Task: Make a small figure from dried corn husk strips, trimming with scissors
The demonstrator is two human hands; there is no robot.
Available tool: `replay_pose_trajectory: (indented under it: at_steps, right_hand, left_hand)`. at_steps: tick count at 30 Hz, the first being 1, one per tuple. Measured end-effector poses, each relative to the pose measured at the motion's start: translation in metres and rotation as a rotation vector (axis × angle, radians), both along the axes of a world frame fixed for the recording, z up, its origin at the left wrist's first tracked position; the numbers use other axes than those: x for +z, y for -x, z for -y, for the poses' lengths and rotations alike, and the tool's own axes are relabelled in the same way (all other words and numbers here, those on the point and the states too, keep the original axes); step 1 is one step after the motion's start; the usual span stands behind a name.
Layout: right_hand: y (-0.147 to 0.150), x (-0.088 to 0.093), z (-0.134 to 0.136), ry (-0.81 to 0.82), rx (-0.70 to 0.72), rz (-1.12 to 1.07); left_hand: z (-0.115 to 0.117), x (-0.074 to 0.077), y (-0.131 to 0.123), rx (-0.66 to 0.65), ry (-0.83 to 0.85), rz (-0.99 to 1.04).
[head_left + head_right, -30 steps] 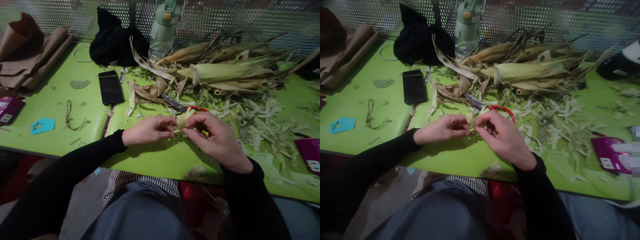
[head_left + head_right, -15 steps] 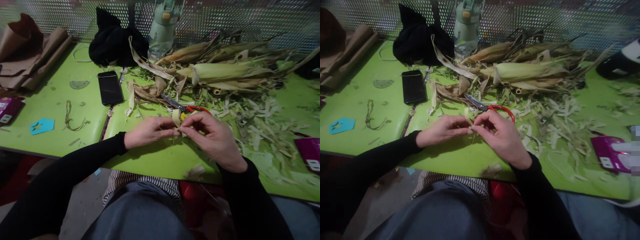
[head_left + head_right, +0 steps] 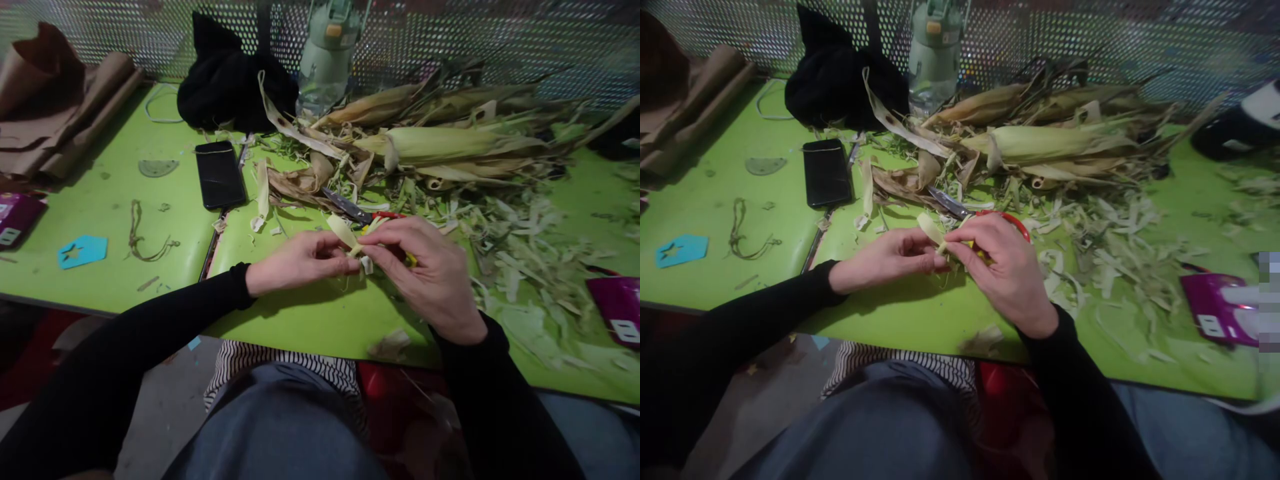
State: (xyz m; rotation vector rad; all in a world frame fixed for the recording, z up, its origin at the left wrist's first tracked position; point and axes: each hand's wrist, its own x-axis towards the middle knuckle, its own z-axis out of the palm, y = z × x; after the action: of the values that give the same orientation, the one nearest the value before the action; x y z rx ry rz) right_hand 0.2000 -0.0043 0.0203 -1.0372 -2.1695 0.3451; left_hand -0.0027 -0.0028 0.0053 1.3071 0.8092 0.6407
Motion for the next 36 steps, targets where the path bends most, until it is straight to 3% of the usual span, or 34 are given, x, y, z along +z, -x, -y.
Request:
replay_pose_trajectory:
  at_steps: [6,10,12,15,20,25,32,36]
  right_hand:
    - [-0.001,0.001,0.002,-0.049,0.15,0.085]
    - [-0.003,0.0,0.003,-0.022,-0.158,-0.225]
    - [-0.002,-0.002,0.003,0.084,-0.207,-0.203]
    - [0.001,-0.005,0.002,0.318,-0.07,-0.085]
    - [0.009,-0.008,0.006,0.567,-0.057,-0.34]
    - [0.011,-0.01,0.01,0.534,-0.074,-0.444]
    - [0.012,-0.015,0.002,0.491,-0.268,-0.736]
    - [0.013,-0.013,-0.001,0.511,-0.265,-0.758]
  left_hand:
    - [0.0,-0.002,-0.001,0.031,0.083,0.147]
    - [-0.002,0.0,-0.001,0.128,0.071,0.265]
    - [-0.002,0.001,-0.002,0.142,0.066,0.288]
    - [-0.001,0.001,-0.002,0.128,0.079,0.293]
    - [0.001,0.002,-0.001,0.022,0.033,0.251]
    - [0.001,0.005,0.0,-0.087,0.057,0.11]
    - [0.0,0.002,0.002,-0.114,0.071,0.102]
    - [0.004,0.004,0.002,-0.149,0.099,0.088]
